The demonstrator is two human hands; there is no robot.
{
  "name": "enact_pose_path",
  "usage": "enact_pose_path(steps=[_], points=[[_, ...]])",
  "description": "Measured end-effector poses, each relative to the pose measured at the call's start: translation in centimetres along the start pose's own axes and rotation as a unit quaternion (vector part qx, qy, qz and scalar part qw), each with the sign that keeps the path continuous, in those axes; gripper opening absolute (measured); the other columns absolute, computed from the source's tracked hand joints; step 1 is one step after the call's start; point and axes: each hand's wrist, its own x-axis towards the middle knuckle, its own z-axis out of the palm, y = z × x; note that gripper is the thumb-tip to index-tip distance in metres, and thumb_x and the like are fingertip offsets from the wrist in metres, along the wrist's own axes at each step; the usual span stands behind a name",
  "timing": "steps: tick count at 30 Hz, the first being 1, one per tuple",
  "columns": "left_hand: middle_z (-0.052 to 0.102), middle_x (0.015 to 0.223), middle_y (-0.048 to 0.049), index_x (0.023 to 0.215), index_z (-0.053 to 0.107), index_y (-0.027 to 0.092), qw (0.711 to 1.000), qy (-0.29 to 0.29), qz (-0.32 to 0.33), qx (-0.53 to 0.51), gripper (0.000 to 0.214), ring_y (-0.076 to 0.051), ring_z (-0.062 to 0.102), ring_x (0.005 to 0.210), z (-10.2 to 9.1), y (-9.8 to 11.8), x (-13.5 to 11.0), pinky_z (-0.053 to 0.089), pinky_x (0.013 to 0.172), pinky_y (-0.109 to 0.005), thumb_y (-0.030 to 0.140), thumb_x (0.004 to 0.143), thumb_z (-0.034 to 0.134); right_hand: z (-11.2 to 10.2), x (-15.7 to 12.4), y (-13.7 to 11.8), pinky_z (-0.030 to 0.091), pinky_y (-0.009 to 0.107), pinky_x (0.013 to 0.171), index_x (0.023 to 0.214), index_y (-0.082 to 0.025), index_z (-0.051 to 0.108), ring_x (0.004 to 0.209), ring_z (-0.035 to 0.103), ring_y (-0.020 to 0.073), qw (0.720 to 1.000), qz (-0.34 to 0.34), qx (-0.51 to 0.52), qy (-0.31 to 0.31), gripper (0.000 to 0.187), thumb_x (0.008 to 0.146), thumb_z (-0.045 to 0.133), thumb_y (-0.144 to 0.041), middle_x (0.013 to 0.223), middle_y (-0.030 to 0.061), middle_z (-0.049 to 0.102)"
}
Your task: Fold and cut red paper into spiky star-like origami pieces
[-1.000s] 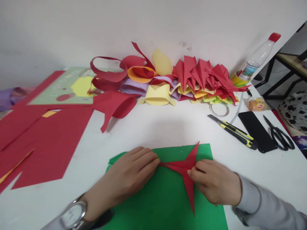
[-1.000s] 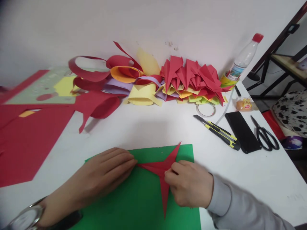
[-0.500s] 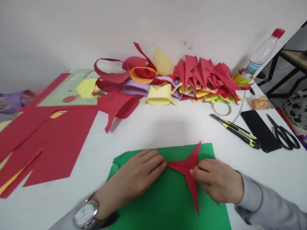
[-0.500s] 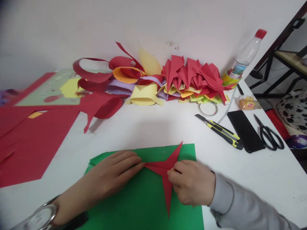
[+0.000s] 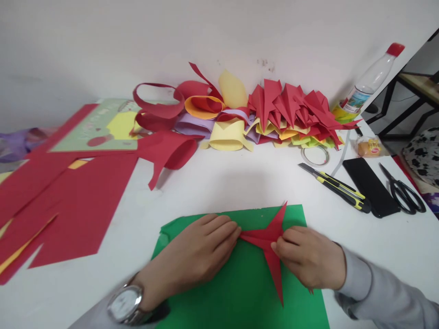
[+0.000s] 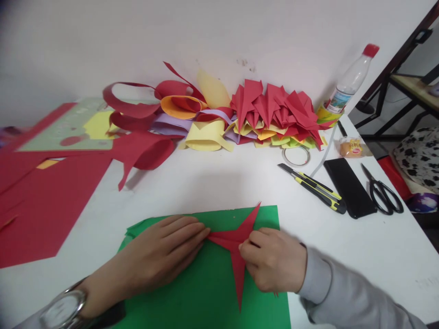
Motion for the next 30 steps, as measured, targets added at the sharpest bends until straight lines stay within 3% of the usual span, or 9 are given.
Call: enact_pose_path(steps=[9,11,13,19,25,30], points=[[0.067,0.078,-0.0044,0.090,0.064,0.017,0.998,0.030,-0.054,-0.034,0.016,-0.019,0.060,0.072,0.0,0.0,-0.1,0.053,0.066,-0.035,0.016,0.094,0.049,0.1,-0.1,0.8,0.043,0.029,0.059,0.077,-0.014,0.063,0.062,0.052,0.0150,0.999,-0.030,-0.006,0.019,0.030,0.098,0.041,-0.012,0.067,0.0040,0.061],[0.067,0.079,-0.0039,0.091,0.064,0.017,0.996,0.035,-0.066,-0.049,0.013,-0.018,0.060,0.074,0.0,-0.2,-0.2,0.052,0.069,-0.035,0.017,0.093,0.051,0.0,0.0,1.2,0.046,0.030,0.063,0.083,-0.013,0.065,0.067,0.055,0.0161,0.998,-0.033,0.033,0.036,0.026,0.097,0.043,-0.011,0.075,0.0067,0.065],[0.067,0.081,-0.0043,0.095,0.064,0.017,0.994,0.036,-0.073,-0.068,0.013,-0.018,0.060,0.076,0.1,-0.3,-0.3,0.053,0.070,-0.035,0.018,0.093,0.051,-0.1,0.1,1.4,0.050,0.031,0.068,0.091,-0.013,0.067,0.076,0.060,0.0174,0.992,0.005,0.117,0.056,0.023,0.096,0.045,-0.013,0.084,0.0093,0.067],[0.067,0.088,-0.0056,0.107,0.062,0.018,0.988,0.057,-0.079,-0.122,0.016,-0.018,0.060,0.078,0.6,-0.5,-0.5,0.053,0.068,-0.032,0.017,0.093,0.053,-0.5,0.5,1.7,0.049,0.025,0.061,0.077,-0.016,0.069,0.065,0.059,0.0129,0.919,0.197,0.335,0.069,0.022,0.091,0.057,-0.027,0.074,0.0043,0.067],[0.066,0.089,-0.0033,0.114,0.060,0.023,0.956,0.144,-0.111,-0.229,0.022,-0.014,0.064,0.078,1.0,0.2,0.2,0.055,0.066,-0.025,0.015,0.095,0.052,-0.5,0.4,2.3,0.042,0.026,0.054,0.064,-0.015,0.066,0.057,0.052,0.0125,0.815,0.314,0.480,0.077,0.033,0.077,0.072,-0.045,0.064,0.0019,0.061],[0.067,0.086,-0.0033,0.110,0.062,0.022,0.957,0.177,-0.095,-0.210,0.021,-0.014,0.063,0.076,1.1,0.5,0.5,0.054,0.064,-0.025,0.015,0.095,0.051,-0.4,0.5,2.5,0.034,0.025,0.050,0.058,-0.014,0.062,0.051,0.042,0.0090,0.778,0.354,0.515,0.064,0.039,0.068,0.078,-0.048,0.055,-0.0024,0.051]])
